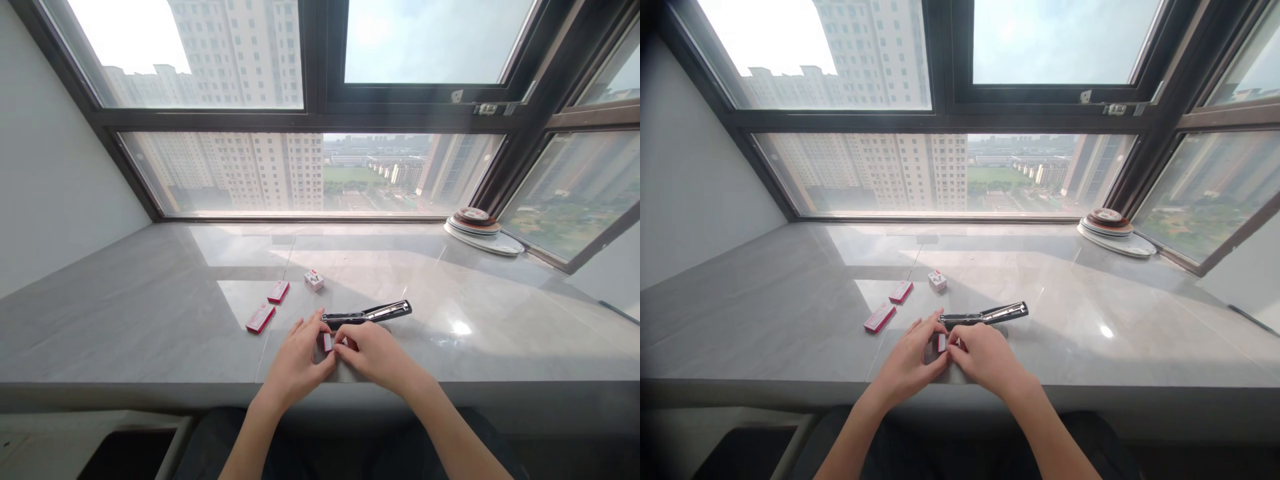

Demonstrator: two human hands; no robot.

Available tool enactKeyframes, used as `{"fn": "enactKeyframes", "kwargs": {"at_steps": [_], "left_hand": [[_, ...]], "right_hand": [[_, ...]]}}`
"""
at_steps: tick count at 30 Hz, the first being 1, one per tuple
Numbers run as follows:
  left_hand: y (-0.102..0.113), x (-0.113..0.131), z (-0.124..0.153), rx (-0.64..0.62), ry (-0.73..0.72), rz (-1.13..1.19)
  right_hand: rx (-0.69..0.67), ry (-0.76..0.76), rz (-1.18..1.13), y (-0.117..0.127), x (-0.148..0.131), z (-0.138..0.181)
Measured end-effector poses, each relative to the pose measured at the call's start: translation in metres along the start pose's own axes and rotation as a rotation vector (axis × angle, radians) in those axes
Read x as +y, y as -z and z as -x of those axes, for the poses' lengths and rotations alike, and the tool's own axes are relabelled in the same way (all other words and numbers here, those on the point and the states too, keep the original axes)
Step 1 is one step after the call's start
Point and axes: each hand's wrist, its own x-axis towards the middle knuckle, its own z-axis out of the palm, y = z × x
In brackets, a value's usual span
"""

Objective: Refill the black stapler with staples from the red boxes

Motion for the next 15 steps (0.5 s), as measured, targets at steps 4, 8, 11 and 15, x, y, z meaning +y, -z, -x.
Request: {"fn": "enactKeyframes", "kwargs": {"at_steps": [4,8,11,15], "left_hand": [[0.003,0.003,0.003,0.076,0.034,0.020],[0.000,0.004,0.002,0.255,0.163,-0.084],[-0.007,0.006,-0.002,0.239,0.213,-0.180],[-0.016,0.014,-0.005,0.193,0.203,-0.182]], "right_hand": [[0.104,-0.124,-0.047,0.010,0.015,0.015],[0.170,-0.334,0.065,0.017,0.043,0.028],[0.114,-0.323,0.074,0.013,0.051,0.032],[0.119,-0.254,0.045,0.000,0.041,0.025]]}}
